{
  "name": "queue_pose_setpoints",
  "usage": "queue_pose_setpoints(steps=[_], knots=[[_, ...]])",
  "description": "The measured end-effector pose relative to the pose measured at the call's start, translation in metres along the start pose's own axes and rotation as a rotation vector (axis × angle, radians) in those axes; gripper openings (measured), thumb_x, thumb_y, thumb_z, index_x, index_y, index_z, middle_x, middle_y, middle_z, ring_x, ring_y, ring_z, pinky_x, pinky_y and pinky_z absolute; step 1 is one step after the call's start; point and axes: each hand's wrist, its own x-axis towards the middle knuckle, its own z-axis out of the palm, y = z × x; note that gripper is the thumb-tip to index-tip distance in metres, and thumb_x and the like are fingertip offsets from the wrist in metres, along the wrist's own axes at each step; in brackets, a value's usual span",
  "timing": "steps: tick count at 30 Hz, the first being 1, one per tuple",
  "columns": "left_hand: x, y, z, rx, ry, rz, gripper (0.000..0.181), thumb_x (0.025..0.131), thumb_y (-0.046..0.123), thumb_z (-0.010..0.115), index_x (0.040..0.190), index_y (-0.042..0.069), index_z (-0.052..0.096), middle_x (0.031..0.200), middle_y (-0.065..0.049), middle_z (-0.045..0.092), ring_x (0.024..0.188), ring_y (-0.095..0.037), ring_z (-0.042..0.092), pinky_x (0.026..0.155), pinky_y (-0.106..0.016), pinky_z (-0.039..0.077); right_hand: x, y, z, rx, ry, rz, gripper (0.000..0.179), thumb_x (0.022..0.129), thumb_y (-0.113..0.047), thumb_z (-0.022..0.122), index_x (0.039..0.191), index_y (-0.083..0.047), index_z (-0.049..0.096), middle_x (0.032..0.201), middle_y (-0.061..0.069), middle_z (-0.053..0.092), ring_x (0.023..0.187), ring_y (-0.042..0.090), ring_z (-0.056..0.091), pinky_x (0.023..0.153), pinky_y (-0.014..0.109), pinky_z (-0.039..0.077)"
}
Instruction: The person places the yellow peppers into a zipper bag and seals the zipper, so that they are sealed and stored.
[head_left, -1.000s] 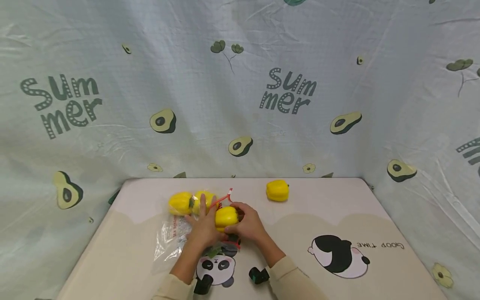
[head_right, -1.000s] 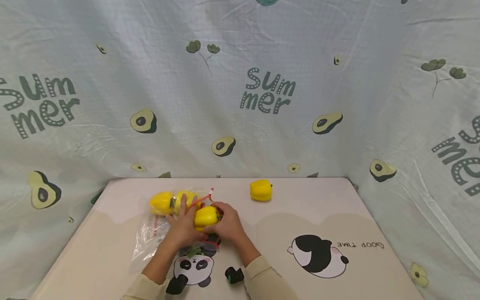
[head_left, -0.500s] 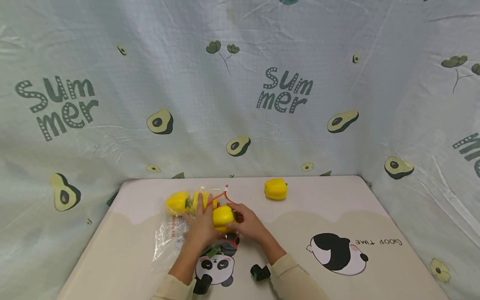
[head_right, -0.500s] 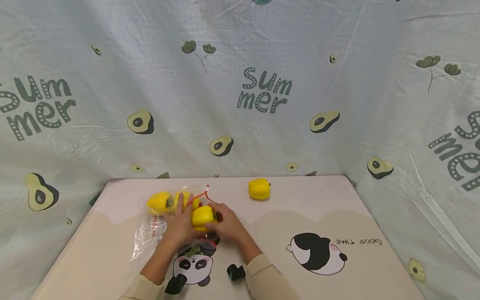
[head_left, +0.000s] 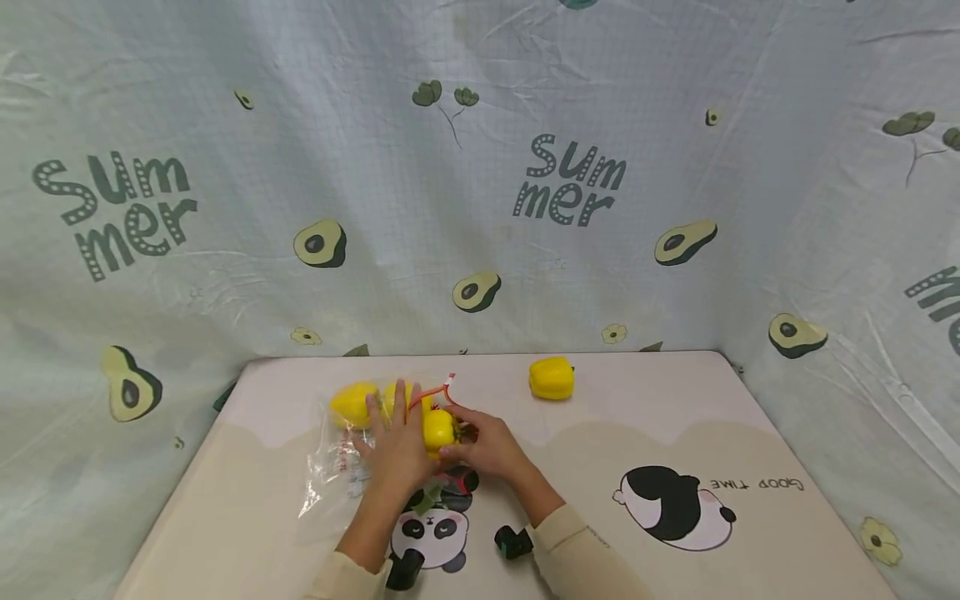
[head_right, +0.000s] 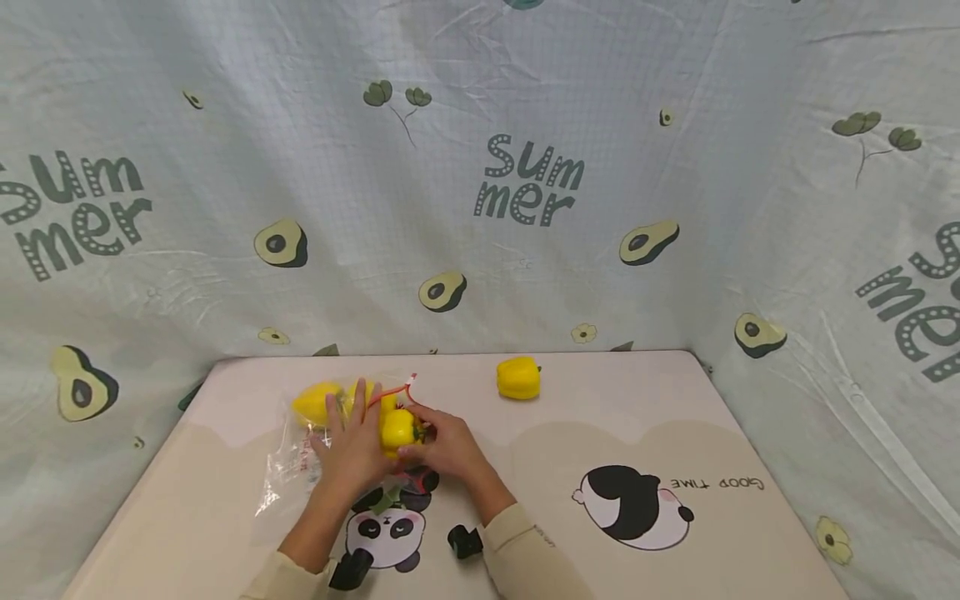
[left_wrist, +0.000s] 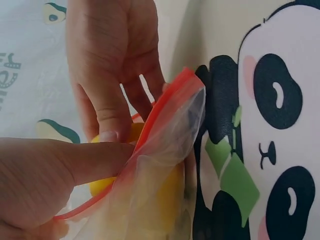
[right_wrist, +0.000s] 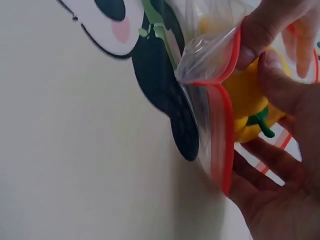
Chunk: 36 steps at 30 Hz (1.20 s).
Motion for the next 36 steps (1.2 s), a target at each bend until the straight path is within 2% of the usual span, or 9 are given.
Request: queue_pose_setpoints(steps=[2,5,8,13,16,21,28,33,36], knots=[[0.000,-0.002,-0.002,0.004,0.000,0.014,0.115,0.073,0.036,0.093,0.166,0.014,0.028,0.177,-0.013,0.010,0.160,-0.055,-0.002,0.114,-0.089,0.003,0.001,0.000,-0.001,-0.025,-0.029,-0.007,0.067,0.094,-0.033,0.078,0.154,-0.020,0.053,0.145,0.009,0.066,0.118,0.028,0.068,0.109,0.049,0.055],[0.000,-0.004,-0.004,-0.003,-0.014,0.022,0.118,0.072,0.037,0.094,0.166,0.016,0.026,0.177,-0.013,0.008,0.159,-0.056,-0.004,0.114,-0.089,0.001,0.000,0.000,-0.002,0.002,-0.062,0.006,0.067,0.096,-0.029,0.073,0.156,-0.015,0.048,0.149,0.013,0.062,0.127,0.031,0.065,0.114,0.052,0.051],[0.000,-0.004,-0.006,-0.006,-0.022,0.025,0.119,0.071,0.037,0.094,0.166,0.016,0.026,0.177,-0.014,0.009,0.159,-0.057,-0.005,0.114,-0.089,0.001,0.000,0.001,-0.001,0.033,-0.073,0.018,0.062,0.098,-0.026,0.071,0.155,-0.011,0.050,0.149,0.014,0.061,0.131,0.032,0.064,0.115,0.051,0.050],[-0.002,-0.006,-0.009,-0.006,-0.041,0.035,0.116,0.073,0.037,0.093,0.166,0.015,0.027,0.177,-0.014,0.011,0.160,-0.055,-0.005,0.115,-0.089,0.001,0.003,-0.003,0.001,-0.069,-0.084,-0.007,0.062,0.097,-0.038,0.073,0.151,-0.016,0.056,0.147,0.012,0.065,0.129,0.032,0.065,0.114,0.052,0.050],[-0.002,-0.007,-0.010,-0.010,-0.054,0.039,0.117,0.072,0.036,0.094,0.166,0.016,0.026,0.177,-0.013,0.011,0.160,-0.055,-0.005,0.115,-0.088,0.001,0.003,-0.005,0.001,-0.052,-0.080,0.012,0.060,0.097,-0.037,0.072,0.151,-0.016,0.056,0.144,0.014,0.066,0.130,0.033,0.065,0.114,0.052,0.050],[-0.002,-0.007,-0.010,-0.019,-0.066,0.041,0.119,0.071,0.035,0.095,0.167,0.016,0.026,0.177,-0.012,0.011,0.160,-0.054,-0.006,0.116,-0.087,-0.001,0.003,-0.005,0.003,-0.034,-0.044,0.040,0.051,0.098,-0.027,0.072,0.145,-0.011,0.061,0.139,0.014,0.069,0.126,0.031,0.067,0.113,0.050,0.052],[0.000,-0.008,-0.011,-0.004,-0.073,0.041,0.119,0.071,0.036,0.095,0.166,0.015,0.027,0.178,-0.011,0.010,0.160,-0.053,-0.007,0.116,-0.088,0.001,0.005,-0.015,0.008,-0.190,-0.049,0.029,0.051,0.096,-0.035,0.072,0.143,-0.015,0.065,0.136,0.009,0.072,0.117,0.028,0.068,0.109,0.051,0.054],[0.001,-0.008,-0.012,-0.011,-0.080,0.037,0.120,0.071,0.033,0.095,0.167,0.015,0.025,0.178,-0.010,0.009,0.161,-0.051,-0.007,0.117,-0.086,0.000,0.002,-0.016,0.008,-0.124,-0.006,0.066,0.048,0.096,-0.034,0.072,0.139,-0.014,0.068,0.128,0.009,0.075,0.114,0.026,0.069,0.105,0.049,0.056],[0.001,-0.007,-0.011,-0.018,-0.085,0.038,0.120,0.071,0.034,0.095,0.167,0.015,0.026,0.178,-0.011,0.009,0.161,-0.051,-0.007,0.117,-0.086,0.000,0.002,-0.016,0.008,-0.111,0.006,0.074,0.046,0.097,-0.037,0.072,0.138,-0.016,0.070,0.122,0.008,0.077,0.104,0.022,0.069,0.096,0.042,0.059]])
